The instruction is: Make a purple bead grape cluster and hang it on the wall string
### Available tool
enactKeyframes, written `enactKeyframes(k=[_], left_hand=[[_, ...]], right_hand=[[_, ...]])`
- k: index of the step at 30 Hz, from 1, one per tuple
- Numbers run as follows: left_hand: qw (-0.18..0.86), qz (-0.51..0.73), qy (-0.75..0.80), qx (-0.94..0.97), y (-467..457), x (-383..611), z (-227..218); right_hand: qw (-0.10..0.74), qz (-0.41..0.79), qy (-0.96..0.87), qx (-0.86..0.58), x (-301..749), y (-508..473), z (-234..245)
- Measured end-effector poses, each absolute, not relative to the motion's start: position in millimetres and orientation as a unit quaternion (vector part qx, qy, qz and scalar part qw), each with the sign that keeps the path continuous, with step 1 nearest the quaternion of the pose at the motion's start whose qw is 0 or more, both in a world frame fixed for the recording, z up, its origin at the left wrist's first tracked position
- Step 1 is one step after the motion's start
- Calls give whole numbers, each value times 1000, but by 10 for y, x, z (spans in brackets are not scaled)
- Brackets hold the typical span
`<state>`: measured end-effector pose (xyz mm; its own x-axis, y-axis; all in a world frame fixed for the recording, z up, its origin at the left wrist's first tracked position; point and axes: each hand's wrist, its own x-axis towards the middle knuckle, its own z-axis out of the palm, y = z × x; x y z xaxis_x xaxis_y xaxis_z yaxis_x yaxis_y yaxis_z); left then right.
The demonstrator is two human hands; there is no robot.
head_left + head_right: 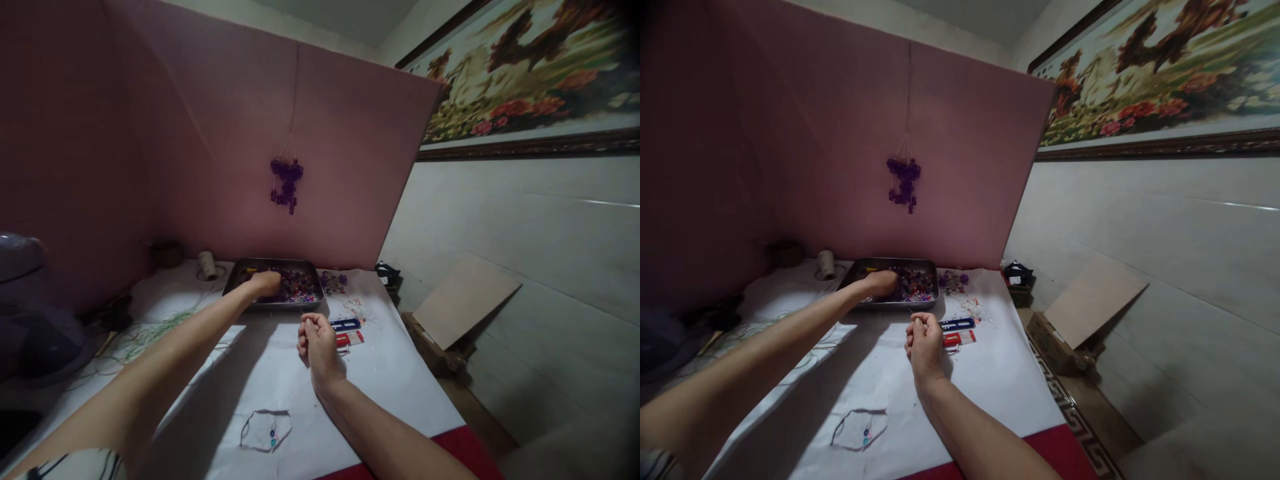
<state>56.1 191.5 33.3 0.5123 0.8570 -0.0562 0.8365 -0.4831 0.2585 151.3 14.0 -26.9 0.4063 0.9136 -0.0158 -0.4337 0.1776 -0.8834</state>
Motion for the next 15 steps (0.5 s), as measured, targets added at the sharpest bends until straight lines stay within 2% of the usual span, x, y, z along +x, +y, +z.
enactKeyframes(k=[5,8,11,15], left_hand=[[289,177,518,785,1889,366,457],[352,250,492,756,1833,248,544],[372,278,490,737,1796,203,565],[321,209,543,747,1792,261,499]], right_hand=[[720,470,-280,-428,1514,132,-273],[719,470,-281,-428,1512,132,-284],[718,470,-283,-428,1508,135,-293],[716,471,-287,-429,1506,137,-292]])
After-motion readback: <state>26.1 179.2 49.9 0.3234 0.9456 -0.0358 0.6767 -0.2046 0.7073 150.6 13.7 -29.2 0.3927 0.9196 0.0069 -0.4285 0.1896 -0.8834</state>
